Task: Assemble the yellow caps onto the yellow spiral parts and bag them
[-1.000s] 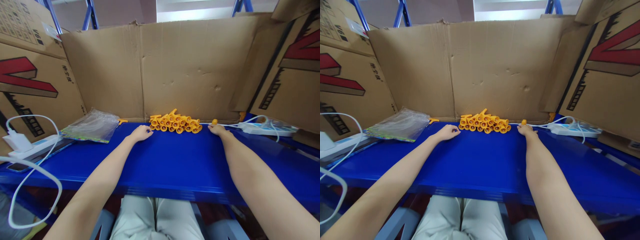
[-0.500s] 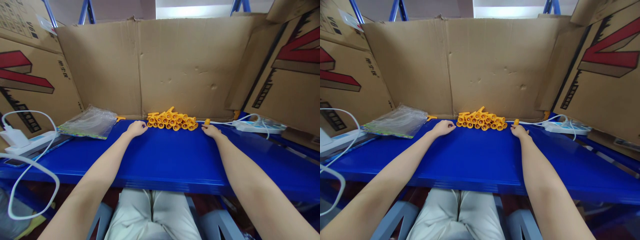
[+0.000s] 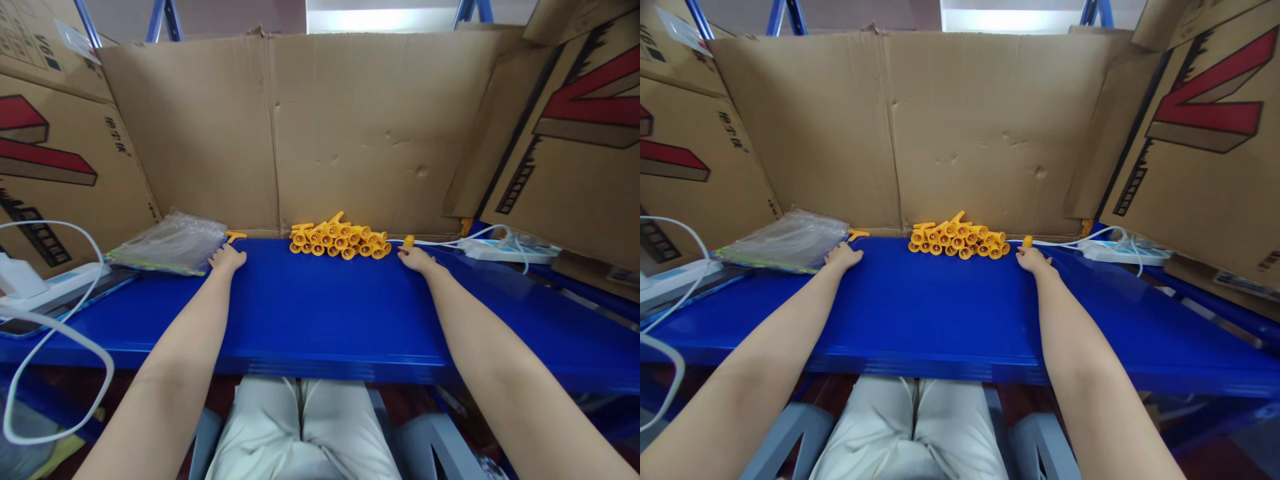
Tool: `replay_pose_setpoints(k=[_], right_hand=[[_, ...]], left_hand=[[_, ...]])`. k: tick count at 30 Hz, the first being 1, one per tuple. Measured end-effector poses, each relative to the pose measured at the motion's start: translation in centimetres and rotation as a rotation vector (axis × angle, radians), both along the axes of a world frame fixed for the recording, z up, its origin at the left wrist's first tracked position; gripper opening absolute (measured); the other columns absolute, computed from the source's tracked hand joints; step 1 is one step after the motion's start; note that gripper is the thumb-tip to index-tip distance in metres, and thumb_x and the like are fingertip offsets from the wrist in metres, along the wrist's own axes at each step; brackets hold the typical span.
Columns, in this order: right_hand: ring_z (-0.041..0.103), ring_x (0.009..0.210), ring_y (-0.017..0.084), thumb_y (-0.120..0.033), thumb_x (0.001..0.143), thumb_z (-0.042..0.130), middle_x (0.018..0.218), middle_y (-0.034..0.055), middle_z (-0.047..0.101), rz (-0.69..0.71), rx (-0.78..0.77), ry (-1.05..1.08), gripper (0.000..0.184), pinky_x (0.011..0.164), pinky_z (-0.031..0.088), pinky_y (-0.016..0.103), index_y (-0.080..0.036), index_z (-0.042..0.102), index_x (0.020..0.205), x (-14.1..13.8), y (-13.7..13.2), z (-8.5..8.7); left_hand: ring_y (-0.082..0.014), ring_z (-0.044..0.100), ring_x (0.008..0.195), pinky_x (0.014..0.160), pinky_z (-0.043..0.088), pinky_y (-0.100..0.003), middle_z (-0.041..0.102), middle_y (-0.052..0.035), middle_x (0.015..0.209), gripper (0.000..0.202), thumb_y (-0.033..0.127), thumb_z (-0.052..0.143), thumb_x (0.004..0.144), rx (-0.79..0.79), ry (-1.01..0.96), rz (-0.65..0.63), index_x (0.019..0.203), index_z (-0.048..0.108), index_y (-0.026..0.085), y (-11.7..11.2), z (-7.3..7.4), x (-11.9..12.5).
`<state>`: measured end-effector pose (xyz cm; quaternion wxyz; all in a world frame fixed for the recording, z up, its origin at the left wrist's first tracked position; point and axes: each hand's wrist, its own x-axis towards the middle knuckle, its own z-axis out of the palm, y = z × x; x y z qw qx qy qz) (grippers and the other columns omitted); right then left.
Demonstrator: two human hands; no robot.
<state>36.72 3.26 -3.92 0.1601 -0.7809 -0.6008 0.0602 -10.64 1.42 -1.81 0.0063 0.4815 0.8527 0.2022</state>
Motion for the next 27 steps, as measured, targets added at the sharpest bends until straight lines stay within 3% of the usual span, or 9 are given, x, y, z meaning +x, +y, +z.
replay_pose_setpoints(k=[11,19,27], right_hand=[[0.042,0.125,0.034,-0.035,0.089,0.035,0.138,0.0101,0.045,0.013,0.005,-0.023,0.046,0.099,0.024,0.066,-0.026,0.048,0.132,0.1,0.3,-0.1],[0.045,0.122,0.035,-0.036,0.087,0.038,0.135,0.0109,0.049,0.023,0.031,-0.038,0.046,0.096,0.027,0.067,-0.026,0.050,0.131,0.4,0.6,-0.3],[0.042,0.125,0.034,-0.036,0.089,0.036,0.139,0.0103,0.045,0.018,0.001,-0.025,0.047,0.100,0.025,0.064,-0.026,0.047,0.133,0.2,0.2,0.0]], left_hand=[[-0.0364,0.026,0.134,0.107,0.014,-0.060,0.033,-0.0216,0.145,0.062,0.037,0.034,0.082,-0.075,0.082,-0.125,0.135,0.041,0.005,1.1,-0.5,-1.2],[-0.0376,0.029,0.132,0.108,0.012,-0.060,0.038,-0.0227,0.140,0.060,0.037,0.035,0.082,-0.092,0.125,-0.118,0.133,0.045,0.007,0.7,-0.1,-0.4],[-0.0370,0.032,0.130,0.107,0.017,-0.061,0.036,-0.0204,0.142,0.054,0.028,0.033,0.083,-0.093,0.203,-0.245,0.129,0.049,0.007,0.6,0.3,0.3]])
